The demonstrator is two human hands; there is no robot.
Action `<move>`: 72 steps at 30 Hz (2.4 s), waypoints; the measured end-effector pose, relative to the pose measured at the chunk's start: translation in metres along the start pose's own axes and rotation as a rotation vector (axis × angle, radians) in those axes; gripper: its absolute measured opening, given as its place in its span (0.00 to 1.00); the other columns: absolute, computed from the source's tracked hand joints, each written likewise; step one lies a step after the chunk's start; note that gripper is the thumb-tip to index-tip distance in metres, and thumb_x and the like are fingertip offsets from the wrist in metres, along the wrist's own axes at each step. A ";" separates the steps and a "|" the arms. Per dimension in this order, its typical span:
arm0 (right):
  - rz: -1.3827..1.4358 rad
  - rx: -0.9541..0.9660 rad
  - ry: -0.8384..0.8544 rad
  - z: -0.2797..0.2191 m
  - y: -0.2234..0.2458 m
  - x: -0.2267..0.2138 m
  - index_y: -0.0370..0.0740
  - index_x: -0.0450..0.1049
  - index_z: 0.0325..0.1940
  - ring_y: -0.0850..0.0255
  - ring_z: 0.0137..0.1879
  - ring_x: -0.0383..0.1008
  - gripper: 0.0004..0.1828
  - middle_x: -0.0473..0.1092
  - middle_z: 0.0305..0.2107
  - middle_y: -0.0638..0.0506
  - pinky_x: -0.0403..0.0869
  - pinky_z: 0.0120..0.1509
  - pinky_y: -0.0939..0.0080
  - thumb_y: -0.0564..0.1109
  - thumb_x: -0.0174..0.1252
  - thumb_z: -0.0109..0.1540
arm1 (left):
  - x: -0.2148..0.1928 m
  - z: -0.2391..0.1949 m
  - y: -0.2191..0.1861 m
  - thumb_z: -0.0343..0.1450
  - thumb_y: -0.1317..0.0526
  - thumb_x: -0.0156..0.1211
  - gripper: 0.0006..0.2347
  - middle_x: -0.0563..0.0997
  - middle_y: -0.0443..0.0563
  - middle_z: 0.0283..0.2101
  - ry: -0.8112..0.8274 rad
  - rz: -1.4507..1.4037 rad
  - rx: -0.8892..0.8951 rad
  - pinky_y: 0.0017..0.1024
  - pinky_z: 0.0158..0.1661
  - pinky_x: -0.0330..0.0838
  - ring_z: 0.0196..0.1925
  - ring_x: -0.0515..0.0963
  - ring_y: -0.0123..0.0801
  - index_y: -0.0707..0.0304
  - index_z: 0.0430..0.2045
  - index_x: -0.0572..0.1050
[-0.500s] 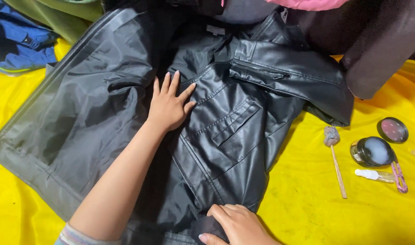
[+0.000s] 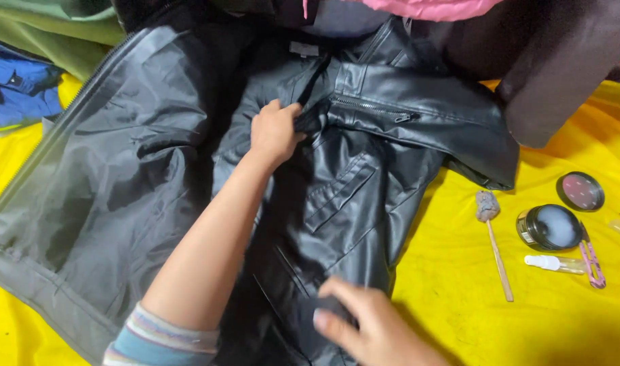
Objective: The person cleans a black leather jacket laid on a yellow surface. They use a small brush to dust the collar and upper chest, then switch to a black sponge to wipe the front panels, pockets, and sleeves. The jacket is opened to access the inner lining, and the person continues wiping various sections methodically.
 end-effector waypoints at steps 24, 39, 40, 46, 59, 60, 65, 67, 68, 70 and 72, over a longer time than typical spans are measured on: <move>-0.154 -0.035 -0.042 0.067 0.002 0.015 0.55 0.41 0.81 0.54 0.83 0.32 0.41 0.38 0.79 0.53 0.39 0.81 0.45 0.67 0.38 0.66 | -0.048 -0.178 0.056 0.66 0.24 0.44 0.44 0.62 0.57 0.73 -0.057 0.360 0.346 0.54 0.72 0.40 0.74 0.59 0.49 0.60 0.69 0.61; -0.177 -0.116 0.219 0.012 0.003 0.045 0.57 0.52 0.80 0.45 0.82 0.33 0.41 0.42 0.78 0.50 0.46 0.77 0.41 0.71 0.38 0.65 | -0.037 -0.174 0.055 0.47 0.11 0.58 0.70 0.35 0.59 0.79 0.294 0.475 0.275 0.59 0.71 0.22 0.79 0.33 0.50 0.60 0.74 0.37; -0.174 -0.126 0.250 0.013 -0.005 0.051 0.53 0.53 0.79 0.45 0.82 0.32 0.39 0.44 0.78 0.48 0.45 0.78 0.43 0.68 0.41 0.67 | -0.032 -0.176 0.057 0.46 0.10 0.59 0.71 0.38 0.60 0.78 0.213 0.512 0.285 0.59 0.71 0.23 0.79 0.35 0.49 0.62 0.74 0.40; -0.204 -0.044 0.323 -0.003 -0.021 0.049 0.60 0.48 0.81 0.47 0.83 0.32 0.42 0.41 0.79 0.53 0.47 0.78 0.44 0.73 0.38 0.65 | -0.012 -0.183 0.079 0.44 0.00 0.48 0.74 0.43 0.59 0.77 -0.212 0.546 0.487 0.54 0.73 0.27 0.78 0.41 0.48 0.60 0.75 0.43; -0.110 -0.180 -0.157 0.053 0.028 0.000 0.53 0.67 0.52 0.59 0.52 0.78 0.19 0.74 0.52 0.54 0.76 0.47 0.61 0.49 0.66 0.60 | -0.072 -0.247 0.026 0.58 0.19 0.50 0.53 0.66 0.63 0.71 -0.236 0.498 0.151 0.62 0.74 0.33 0.80 0.52 0.50 0.64 0.69 0.62; -0.162 -0.233 -0.218 0.066 0.036 -0.002 0.55 0.68 0.57 0.53 0.56 0.77 0.21 0.75 0.53 0.52 0.76 0.54 0.53 0.51 0.63 0.61 | -0.076 -0.248 0.024 0.59 0.23 0.56 0.51 0.63 0.60 0.72 -0.125 0.389 0.085 0.60 0.74 0.27 0.80 0.48 0.47 0.62 0.71 0.59; -0.291 -0.205 -0.294 0.126 0.032 0.011 0.63 0.69 0.63 0.47 0.59 0.78 0.20 0.75 0.51 0.49 0.78 0.57 0.51 0.57 0.57 0.65 | -0.073 -0.250 0.029 0.58 0.23 0.59 0.52 0.59 0.56 0.75 -0.050 0.268 0.022 0.58 0.74 0.21 0.81 0.43 0.42 0.57 0.72 0.55; -0.435 -0.129 -0.170 0.131 0.037 0.017 0.55 0.71 0.58 0.40 0.53 0.79 0.17 0.76 0.44 0.42 0.79 0.53 0.45 0.51 0.58 0.64 | -0.071 -0.251 0.033 0.54 0.21 0.63 0.57 0.55 0.57 0.76 -0.019 0.249 0.059 0.60 0.73 0.22 0.81 0.42 0.44 0.58 0.73 0.53; -0.435 -0.128 -0.166 0.133 0.037 0.013 0.55 0.71 0.58 0.40 0.53 0.79 0.17 0.76 0.44 0.42 0.79 0.53 0.45 0.51 0.58 0.64 | -0.070 -0.249 0.035 0.54 0.21 0.63 0.57 0.55 0.57 0.76 -0.016 0.247 0.056 0.60 0.73 0.22 0.81 0.42 0.44 0.58 0.73 0.53; -0.410 -0.074 -0.002 0.137 0.036 0.009 0.53 0.77 0.53 0.36 0.55 0.78 0.18 0.79 0.45 0.39 0.78 0.53 0.43 0.48 0.61 0.58 | -0.065 -0.248 0.039 0.48 0.17 0.64 0.64 0.50 0.59 0.77 0.081 0.255 0.068 0.63 0.72 0.20 0.81 0.38 0.45 0.60 0.74 0.48; -0.395 -0.082 -0.095 0.147 0.046 0.004 0.52 0.76 0.53 0.37 0.54 0.78 0.17 0.79 0.44 0.39 0.78 0.53 0.43 0.50 0.61 0.59 | -0.065 -0.247 0.039 0.47 0.17 0.64 0.66 0.48 0.59 0.78 0.117 0.263 0.060 0.63 0.72 0.19 0.81 0.37 0.45 0.59 0.74 0.46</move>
Point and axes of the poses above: each hand's wrist, its own z-axis towards the middle knuckle, its own x-axis out of the palm, y = z × x, the point moved 3 cm from there along z, towards the middle knuckle
